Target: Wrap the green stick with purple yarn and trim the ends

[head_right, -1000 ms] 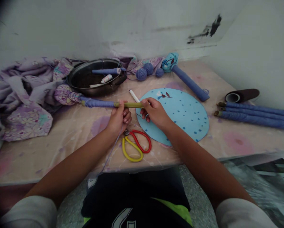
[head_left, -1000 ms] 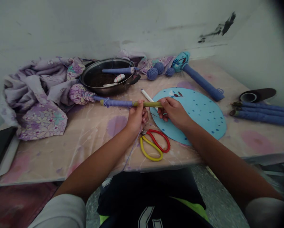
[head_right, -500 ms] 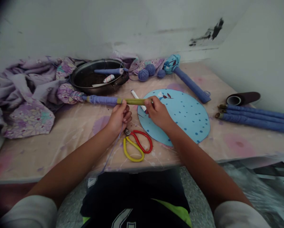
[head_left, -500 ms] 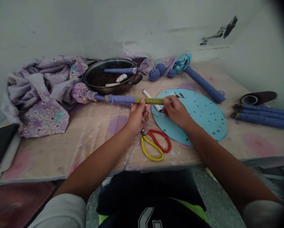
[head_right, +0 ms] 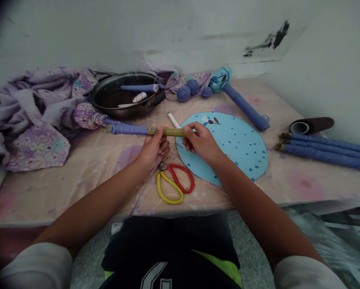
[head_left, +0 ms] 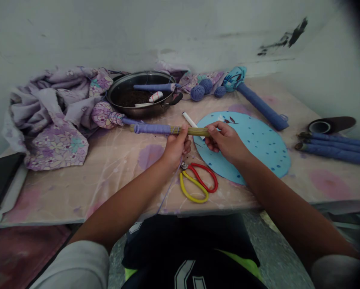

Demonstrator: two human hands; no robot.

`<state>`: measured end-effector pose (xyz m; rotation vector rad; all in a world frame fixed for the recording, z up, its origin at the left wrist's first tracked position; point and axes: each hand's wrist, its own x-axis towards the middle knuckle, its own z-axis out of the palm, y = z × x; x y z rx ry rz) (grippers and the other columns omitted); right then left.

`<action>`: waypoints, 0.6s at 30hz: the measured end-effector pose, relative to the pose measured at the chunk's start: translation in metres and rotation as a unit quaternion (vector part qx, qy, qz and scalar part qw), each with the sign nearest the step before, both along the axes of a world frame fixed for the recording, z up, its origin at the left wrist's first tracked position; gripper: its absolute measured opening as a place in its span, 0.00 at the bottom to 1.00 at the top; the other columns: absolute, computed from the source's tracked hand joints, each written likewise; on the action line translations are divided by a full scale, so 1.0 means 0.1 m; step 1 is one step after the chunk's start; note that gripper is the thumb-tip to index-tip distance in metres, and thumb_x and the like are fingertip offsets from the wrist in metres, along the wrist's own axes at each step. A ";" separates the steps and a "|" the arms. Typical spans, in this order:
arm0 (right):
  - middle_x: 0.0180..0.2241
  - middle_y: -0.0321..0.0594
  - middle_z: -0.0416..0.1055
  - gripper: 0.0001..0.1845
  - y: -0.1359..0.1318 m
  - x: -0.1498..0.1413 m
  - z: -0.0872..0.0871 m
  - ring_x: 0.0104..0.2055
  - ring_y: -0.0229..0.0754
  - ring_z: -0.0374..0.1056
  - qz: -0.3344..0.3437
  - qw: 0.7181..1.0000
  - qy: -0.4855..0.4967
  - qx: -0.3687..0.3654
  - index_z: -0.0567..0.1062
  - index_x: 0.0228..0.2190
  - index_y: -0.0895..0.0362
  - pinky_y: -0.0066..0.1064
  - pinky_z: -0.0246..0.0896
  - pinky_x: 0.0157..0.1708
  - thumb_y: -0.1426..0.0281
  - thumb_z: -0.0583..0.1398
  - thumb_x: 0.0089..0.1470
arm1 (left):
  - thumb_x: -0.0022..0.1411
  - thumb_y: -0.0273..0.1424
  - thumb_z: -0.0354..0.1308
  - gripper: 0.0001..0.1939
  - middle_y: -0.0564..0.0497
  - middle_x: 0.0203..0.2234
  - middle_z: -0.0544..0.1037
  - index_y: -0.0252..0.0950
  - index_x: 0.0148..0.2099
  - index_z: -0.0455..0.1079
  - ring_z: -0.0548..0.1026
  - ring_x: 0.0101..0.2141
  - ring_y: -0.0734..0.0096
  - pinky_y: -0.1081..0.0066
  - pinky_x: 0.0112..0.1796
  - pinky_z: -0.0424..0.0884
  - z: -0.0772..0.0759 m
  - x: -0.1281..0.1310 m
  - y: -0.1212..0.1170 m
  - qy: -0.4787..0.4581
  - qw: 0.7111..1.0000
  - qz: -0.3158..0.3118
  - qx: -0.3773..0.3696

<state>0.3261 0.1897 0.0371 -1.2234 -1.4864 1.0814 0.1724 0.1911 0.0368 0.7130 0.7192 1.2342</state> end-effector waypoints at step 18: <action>0.30 0.36 0.68 0.15 0.01 0.00 0.01 0.31 0.36 0.66 -0.011 0.997 0.026 0.067 0.68 0.29 0.55 0.28 0.62 0.28 0.60 0.65 0.45 | 0.47 0.37 0.65 0.17 0.65 0.13 0.54 0.37 0.33 0.61 0.47 0.10 0.89 0.81 0.13 0.41 0.04 -0.02 -0.01 0.002 1.000 0.000 -0.016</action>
